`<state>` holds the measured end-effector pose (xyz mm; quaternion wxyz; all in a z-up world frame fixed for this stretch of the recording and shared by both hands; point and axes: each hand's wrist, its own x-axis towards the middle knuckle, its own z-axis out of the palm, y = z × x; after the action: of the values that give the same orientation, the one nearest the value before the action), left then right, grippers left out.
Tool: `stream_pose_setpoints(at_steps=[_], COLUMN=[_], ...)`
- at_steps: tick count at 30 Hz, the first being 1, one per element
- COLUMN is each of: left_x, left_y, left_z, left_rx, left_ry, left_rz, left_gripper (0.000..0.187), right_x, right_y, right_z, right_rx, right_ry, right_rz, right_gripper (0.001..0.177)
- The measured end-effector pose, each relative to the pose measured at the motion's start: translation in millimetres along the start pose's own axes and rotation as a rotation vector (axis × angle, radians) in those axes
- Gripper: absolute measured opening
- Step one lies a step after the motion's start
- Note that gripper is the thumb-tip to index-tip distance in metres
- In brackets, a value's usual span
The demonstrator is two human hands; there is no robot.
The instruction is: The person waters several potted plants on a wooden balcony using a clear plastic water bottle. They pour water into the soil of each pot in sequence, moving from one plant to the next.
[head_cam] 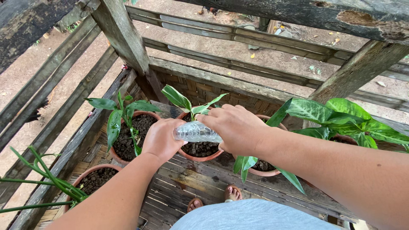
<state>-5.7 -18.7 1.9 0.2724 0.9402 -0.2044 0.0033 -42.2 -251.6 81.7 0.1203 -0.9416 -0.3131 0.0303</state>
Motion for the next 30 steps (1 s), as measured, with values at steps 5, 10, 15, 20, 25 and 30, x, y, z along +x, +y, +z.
stream_pose_setpoints(at_steps=[5,10,15,20,25,30], left_x=[1.4,3.6,5.8,6.8,7.3,9.8], left_y=[7.9,12.8,6.7,1.5,-2.2,-3.2], left_z=[-3.3,-4.2,0.5,1.8,2.5,2.1], left_rx=[0.027,0.049,0.086,0.091,0.086,0.088], left_ry=[-0.007,0.012,0.023,0.003,-0.019,-0.014], left_rz=[0.007,0.047,0.044,0.038,0.042,0.053], left_gripper=[0.050,0.054,0.053,0.053,0.052,0.053], right_x=[-2.7,-3.8,-2.2,0.1,0.7,0.4], right_y=[3.2,7.1,6.7,5.4,4.1,3.6], right_z=[1.1,2.2,-0.6,-2.3,-2.8,-3.2], right_rx=[0.064,0.076,0.063,0.073,0.084,0.101], right_ry=[0.061,0.119,0.110,0.080,0.024,0.075], right_rz=[0.037,0.007,0.004,0.038,0.084,0.065], right_gripper=[0.057,0.050,0.048,0.052,0.051,0.060])
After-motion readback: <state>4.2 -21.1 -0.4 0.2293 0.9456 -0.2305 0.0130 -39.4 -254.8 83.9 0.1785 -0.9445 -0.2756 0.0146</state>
